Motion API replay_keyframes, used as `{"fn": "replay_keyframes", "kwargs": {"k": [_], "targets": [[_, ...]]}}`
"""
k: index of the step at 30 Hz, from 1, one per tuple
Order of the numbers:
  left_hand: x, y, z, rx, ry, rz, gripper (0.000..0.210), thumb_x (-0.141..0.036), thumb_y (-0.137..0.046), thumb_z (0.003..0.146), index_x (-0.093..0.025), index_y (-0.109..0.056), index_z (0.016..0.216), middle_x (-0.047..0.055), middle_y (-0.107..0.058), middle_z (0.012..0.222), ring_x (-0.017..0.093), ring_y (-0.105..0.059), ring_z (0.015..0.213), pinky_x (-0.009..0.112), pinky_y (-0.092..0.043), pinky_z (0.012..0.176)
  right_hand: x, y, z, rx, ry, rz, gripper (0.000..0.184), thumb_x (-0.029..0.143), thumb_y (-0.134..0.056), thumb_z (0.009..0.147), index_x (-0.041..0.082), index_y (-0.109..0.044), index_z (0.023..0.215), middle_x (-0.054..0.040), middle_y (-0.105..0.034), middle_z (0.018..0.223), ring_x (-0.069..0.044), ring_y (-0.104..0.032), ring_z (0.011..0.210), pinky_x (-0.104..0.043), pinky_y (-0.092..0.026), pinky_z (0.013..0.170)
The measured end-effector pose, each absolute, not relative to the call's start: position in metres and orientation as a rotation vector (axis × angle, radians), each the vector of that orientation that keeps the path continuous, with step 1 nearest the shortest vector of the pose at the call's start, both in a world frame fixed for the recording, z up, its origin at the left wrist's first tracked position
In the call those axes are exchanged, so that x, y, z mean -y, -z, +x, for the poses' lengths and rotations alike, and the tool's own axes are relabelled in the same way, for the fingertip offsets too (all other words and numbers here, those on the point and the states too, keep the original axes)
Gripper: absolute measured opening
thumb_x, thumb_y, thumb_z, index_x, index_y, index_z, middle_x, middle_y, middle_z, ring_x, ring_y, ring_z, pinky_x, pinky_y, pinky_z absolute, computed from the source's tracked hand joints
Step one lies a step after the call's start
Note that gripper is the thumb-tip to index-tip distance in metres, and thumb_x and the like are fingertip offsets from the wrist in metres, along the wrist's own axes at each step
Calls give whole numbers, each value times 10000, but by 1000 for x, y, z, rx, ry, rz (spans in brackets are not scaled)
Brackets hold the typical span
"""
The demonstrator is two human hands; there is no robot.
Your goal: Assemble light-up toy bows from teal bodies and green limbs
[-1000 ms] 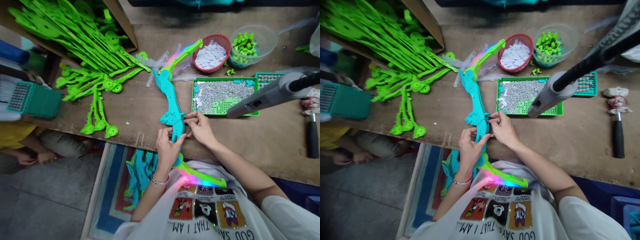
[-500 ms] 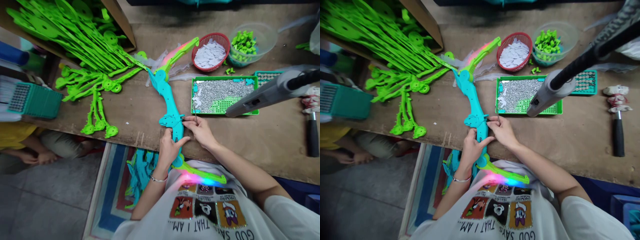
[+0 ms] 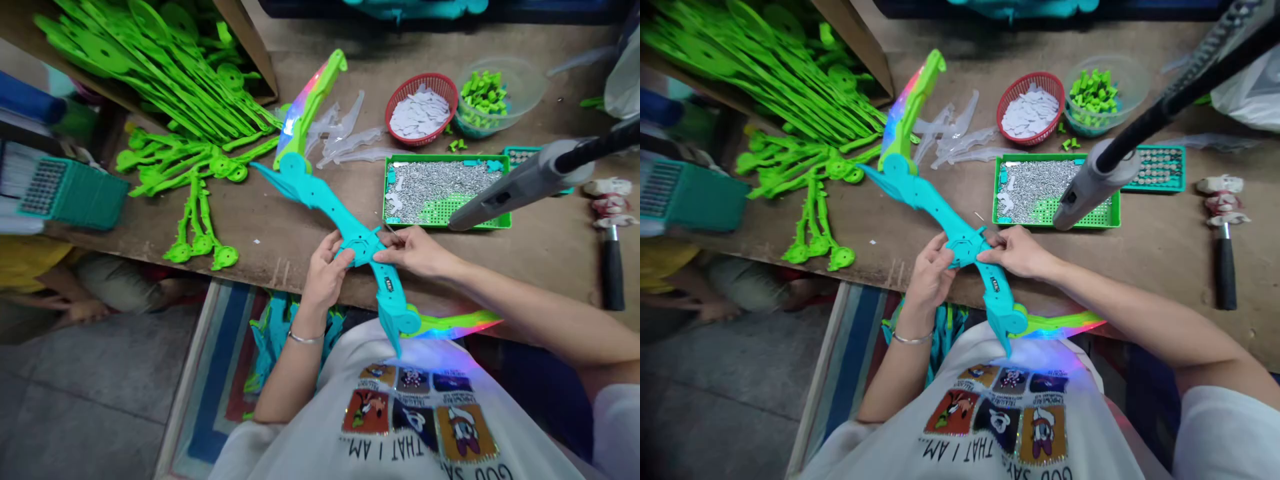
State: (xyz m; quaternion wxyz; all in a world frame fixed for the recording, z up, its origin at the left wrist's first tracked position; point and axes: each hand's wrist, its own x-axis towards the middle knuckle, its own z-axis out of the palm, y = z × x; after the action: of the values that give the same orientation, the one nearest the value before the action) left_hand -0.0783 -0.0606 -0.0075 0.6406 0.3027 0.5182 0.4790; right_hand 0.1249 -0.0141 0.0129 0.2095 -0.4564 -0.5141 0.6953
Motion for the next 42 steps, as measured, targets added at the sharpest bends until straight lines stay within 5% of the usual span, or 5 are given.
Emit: {"fn": "replay_keyframes", "kwargs": {"k": [6,12,32,37,42], "targets": [[52,8,-46,-1215,-1265,472,476,-375,-1013,547,-149,-716,842,9,-768,799,115,-687,684,247,-579,705,14,-29,147,1880,-1635,-1366,260,406,-749,848,173,-780,959,-13,-712,798,-149,-588,700,-278,-433,634],[57,15,-24,-1257,-1388,372,507,-395,-1018,514,-151,-671,791,-27,-718,733,76,-622,626,213,-525,653,21,-41,169,2243,-1209,-1461,737,438,-893,719,248,-652,1390,-51,-803,1085,-262,-736,955,-354,-522,819],[110,4,-29,-1262,-428,1258,429,-592,-683,918,-168,-745,943,94,-775,855,227,-758,733,359,-632,686,58,-17,241,2422,-850,-1678,556,329,-704,769,164,-685,1300,-108,-788,1077,-306,-726,929,-360,-505,805],[84,-4,-5,-1216,-713,2218,475,-409,-685,963,-183,-637,1378,186,-645,1405,341,-603,1331,535,-491,1128,73,-20,262,2288,-645,-1565,431,510,-654,898,168,-710,1156,-124,-706,1144,-258,-681,935,-362,-516,817],[72,19,-1,-1199,-462,2543,606,-503,-634,983,-212,-546,1507,225,-537,1526,388,-535,1401,610,-396,1176,88,-5,343,1578,-183,-1896,352,373,-423,1033,200,-711,1142,-100,-706,1035,-244,-657,980,-405,-511,933]]}}
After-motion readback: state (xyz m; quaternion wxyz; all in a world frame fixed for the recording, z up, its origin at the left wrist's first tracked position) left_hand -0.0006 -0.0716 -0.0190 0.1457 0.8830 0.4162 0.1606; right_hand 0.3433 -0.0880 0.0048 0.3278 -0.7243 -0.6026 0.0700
